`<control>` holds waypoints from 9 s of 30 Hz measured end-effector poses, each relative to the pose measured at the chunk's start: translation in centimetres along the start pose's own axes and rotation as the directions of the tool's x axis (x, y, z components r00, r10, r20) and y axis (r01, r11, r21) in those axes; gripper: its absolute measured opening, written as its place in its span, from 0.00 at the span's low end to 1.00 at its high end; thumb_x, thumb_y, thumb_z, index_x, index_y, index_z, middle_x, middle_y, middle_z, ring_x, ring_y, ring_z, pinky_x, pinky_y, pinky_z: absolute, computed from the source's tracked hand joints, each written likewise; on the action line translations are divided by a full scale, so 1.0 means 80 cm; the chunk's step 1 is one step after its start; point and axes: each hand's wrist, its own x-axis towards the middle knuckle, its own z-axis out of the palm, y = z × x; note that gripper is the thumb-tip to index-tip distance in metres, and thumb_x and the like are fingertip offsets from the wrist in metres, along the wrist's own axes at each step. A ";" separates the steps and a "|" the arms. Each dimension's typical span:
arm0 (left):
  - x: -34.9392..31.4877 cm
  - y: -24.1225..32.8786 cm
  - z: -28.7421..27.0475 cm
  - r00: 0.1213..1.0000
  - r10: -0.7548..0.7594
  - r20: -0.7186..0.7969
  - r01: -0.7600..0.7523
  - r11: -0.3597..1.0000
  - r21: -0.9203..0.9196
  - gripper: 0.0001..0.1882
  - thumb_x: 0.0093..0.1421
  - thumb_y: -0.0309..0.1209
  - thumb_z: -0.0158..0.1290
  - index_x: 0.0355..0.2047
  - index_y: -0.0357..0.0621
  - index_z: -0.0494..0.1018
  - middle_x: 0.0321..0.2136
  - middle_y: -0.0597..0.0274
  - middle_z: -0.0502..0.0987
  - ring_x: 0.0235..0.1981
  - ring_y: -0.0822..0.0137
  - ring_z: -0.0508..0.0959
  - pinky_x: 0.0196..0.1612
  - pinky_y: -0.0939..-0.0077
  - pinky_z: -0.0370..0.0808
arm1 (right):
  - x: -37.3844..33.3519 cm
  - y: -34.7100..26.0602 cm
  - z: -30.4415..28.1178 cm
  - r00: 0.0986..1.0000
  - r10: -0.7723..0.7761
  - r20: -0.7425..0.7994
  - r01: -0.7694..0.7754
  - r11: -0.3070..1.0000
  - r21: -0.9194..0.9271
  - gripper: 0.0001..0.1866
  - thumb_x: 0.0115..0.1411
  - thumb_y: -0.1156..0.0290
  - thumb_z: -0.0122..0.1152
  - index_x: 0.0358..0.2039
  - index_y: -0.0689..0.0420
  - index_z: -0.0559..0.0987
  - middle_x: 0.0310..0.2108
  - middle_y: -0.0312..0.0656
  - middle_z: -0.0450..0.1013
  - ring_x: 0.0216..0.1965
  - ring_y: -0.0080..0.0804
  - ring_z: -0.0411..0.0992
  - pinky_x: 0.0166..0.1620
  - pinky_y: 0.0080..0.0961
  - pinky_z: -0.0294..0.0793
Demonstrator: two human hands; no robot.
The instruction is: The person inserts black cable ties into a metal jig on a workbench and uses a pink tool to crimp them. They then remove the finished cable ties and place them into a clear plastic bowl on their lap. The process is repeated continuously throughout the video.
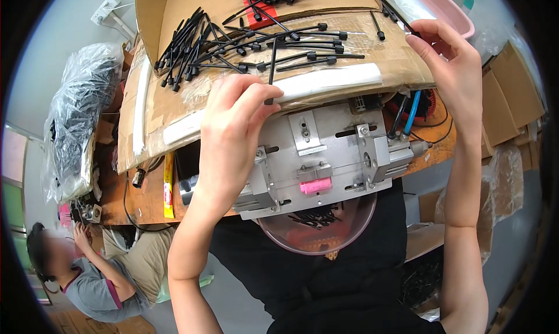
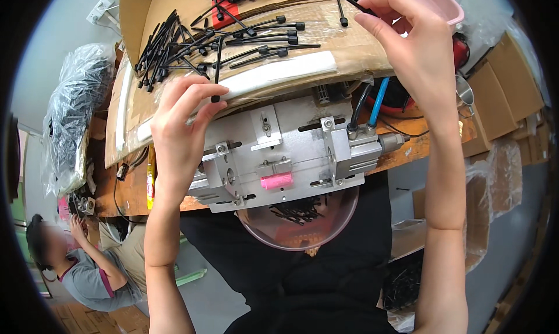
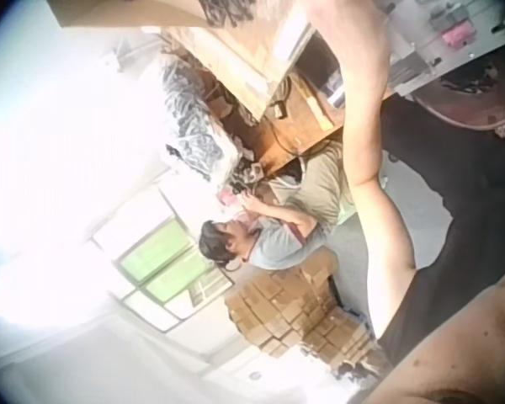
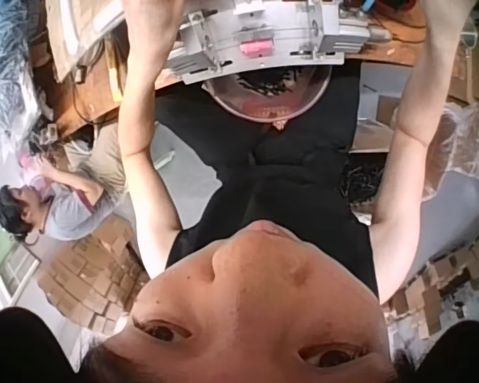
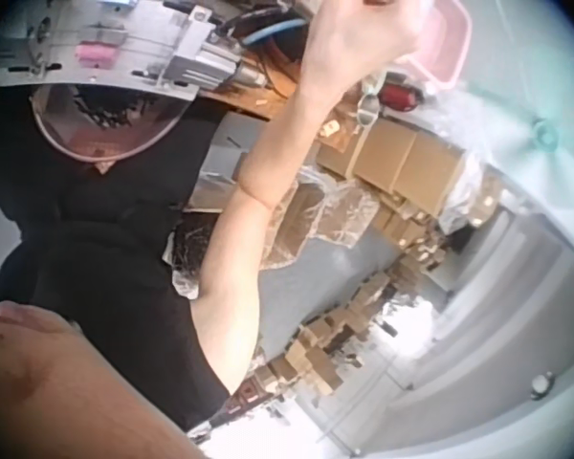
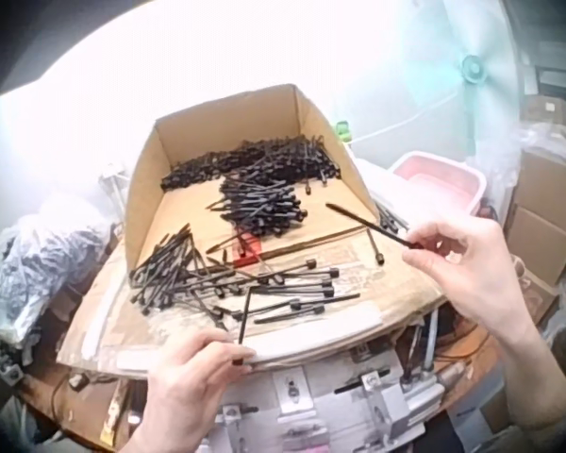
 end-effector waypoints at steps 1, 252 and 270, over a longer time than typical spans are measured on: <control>0.002 -0.001 0.000 0.999 -0.035 0.008 0.035 0.999 -0.041 0.10 0.49 0.19 0.59 0.33 0.41 0.75 0.31 0.57 0.73 0.37 0.55 0.73 0.39 0.64 0.71 | -0.001 -0.001 0.002 1.000 -0.004 -0.005 0.004 1.000 0.026 0.11 0.59 0.74 0.62 0.43 0.62 0.79 0.31 0.33 0.75 0.34 0.16 0.70 0.41 0.15 0.68; 0.070 -0.062 -0.029 0.998 0.050 0.046 -0.059 0.979 0.196 0.13 0.56 0.14 0.50 0.39 0.40 0.76 0.37 0.52 0.76 0.38 0.50 0.76 0.41 0.69 0.72 | -0.036 -0.084 0.058 0.961 -0.275 0.039 0.278 0.954 -0.111 0.06 0.54 0.81 0.62 0.33 0.62 0.80 0.26 0.42 0.74 0.23 0.31 0.70 0.29 0.24 0.68; 0.074 -0.100 -0.049 0.913 0.048 0.405 0.008 0.991 -0.135 0.14 0.56 0.14 0.51 0.42 0.40 0.76 0.42 0.61 0.77 0.44 0.68 0.76 0.46 0.77 0.74 | 0.031 -0.007 0.064 0.960 -0.248 0.132 0.269 0.947 -0.175 0.07 0.56 0.77 0.61 0.35 0.62 0.75 0.27 0.40 0.74 0.25 0.27 0.66 0.32 0.24 0.68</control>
